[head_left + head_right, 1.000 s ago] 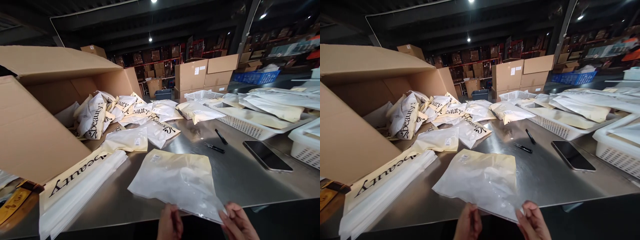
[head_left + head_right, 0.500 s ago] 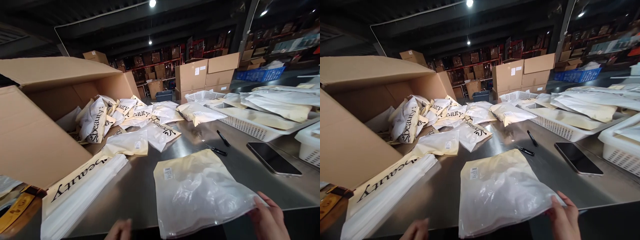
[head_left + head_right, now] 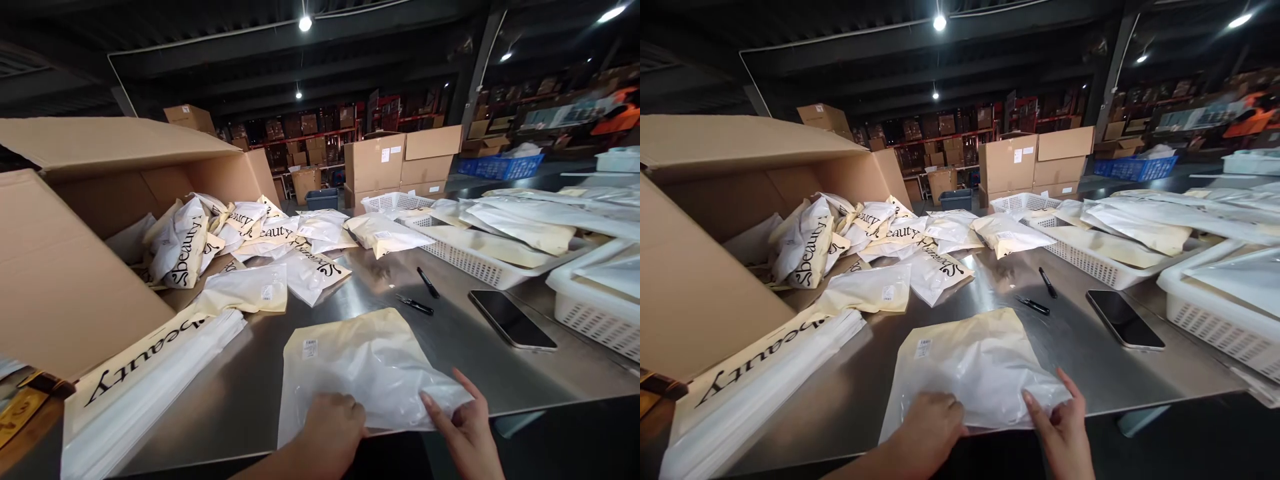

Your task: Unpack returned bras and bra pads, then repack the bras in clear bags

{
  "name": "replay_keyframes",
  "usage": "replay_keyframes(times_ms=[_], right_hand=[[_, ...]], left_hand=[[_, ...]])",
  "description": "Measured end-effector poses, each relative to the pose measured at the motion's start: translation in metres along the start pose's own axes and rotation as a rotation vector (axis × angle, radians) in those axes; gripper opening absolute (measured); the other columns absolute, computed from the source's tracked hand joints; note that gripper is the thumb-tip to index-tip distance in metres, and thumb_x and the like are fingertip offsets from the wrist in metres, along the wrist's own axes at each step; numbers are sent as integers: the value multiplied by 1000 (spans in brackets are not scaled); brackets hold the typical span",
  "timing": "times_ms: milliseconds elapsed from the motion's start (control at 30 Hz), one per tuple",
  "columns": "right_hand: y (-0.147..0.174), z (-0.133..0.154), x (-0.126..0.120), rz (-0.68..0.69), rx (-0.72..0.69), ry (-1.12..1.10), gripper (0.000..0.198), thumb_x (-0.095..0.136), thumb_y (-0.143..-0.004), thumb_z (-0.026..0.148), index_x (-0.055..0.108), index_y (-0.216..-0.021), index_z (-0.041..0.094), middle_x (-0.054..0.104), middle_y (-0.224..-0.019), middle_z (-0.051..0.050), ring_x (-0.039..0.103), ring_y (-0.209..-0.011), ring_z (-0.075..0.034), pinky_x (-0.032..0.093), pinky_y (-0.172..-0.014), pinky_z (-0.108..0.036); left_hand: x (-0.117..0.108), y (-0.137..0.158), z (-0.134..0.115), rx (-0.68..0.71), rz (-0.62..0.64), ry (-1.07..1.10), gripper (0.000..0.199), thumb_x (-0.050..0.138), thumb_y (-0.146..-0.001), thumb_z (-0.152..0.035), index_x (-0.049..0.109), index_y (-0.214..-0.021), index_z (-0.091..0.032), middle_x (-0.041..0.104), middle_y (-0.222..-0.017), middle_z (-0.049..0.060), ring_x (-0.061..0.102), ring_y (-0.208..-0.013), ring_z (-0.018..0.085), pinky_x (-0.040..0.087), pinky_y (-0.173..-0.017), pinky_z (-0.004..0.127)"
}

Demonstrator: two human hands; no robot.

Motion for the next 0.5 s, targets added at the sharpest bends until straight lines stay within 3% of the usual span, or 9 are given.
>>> replay_keyframes(times_ms=[133, 267, 333, 433, 500], right_hand=[[-17, 2, 5, 44, 69, -51, 106, 77, -60, 66, 35, -142, 13, 46, -62, 7, 47, -52, -16, 41, -49, -28], [-20, 17, 17, 40, 78, -122, 106, 81, -52, 64, 37, -135, 13, 57, -74, 1, 58, -62, -20, 50, -57, -32], [-15, 25, 24, 59, 58, -160, 101, 82, -53, 61, 37, -132, 16, 60, -76, 0, 60, -66, -21, 52, -59, -33], [-7, 28, 32, 89, 36, -179, 95, 81, -58, 59, 36, -131, 18, 59, -74, 1, 58, -59, -19, 51, -52, -31], [-5, 23, 31, 98, 42, -160, 95, 79, -62, 60, 35, -135, 19, 56, -67, 3, 52, -49, -17, 45, -43, -30]], left_hand=[[-28, 6, 19, -157, 23, 114, 27, 55, -95, -41, 67, -93, -17, 73, -92, 5, 70, -86, 27, 44, -64, 35], [-16, 7, 13, -137, 38, 109, 56, 66, -79, -62, 65, -107, -15, 70, -104, 11, 68, -88, 34, 49, -68, 41], [0, 5, 0, -41, 78, 78, 46, 67, -83, -52, 66, -105, -13, 70, -102, 14, 68, -87, 34, 49, -68, 42], [15, 1, -12, 37, 111, 41, 16, 60, -86, -18, 69, -98, -11, 73, -94, 13, 69, -81, 31, 45, -62, 38], [11, -1, -8, 24, 81, 56, 14, 59, -84, -15, 69, -94, -13, 73, -89, 11, 69, -77, 28, 41, -58, 35]])
Point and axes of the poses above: each hand's wrist, its own y-axis away from the middle knuckle, its own x-axis out of the palm, z = x × y, the point moved 6 cm from there along -y, towards the middle knuckle
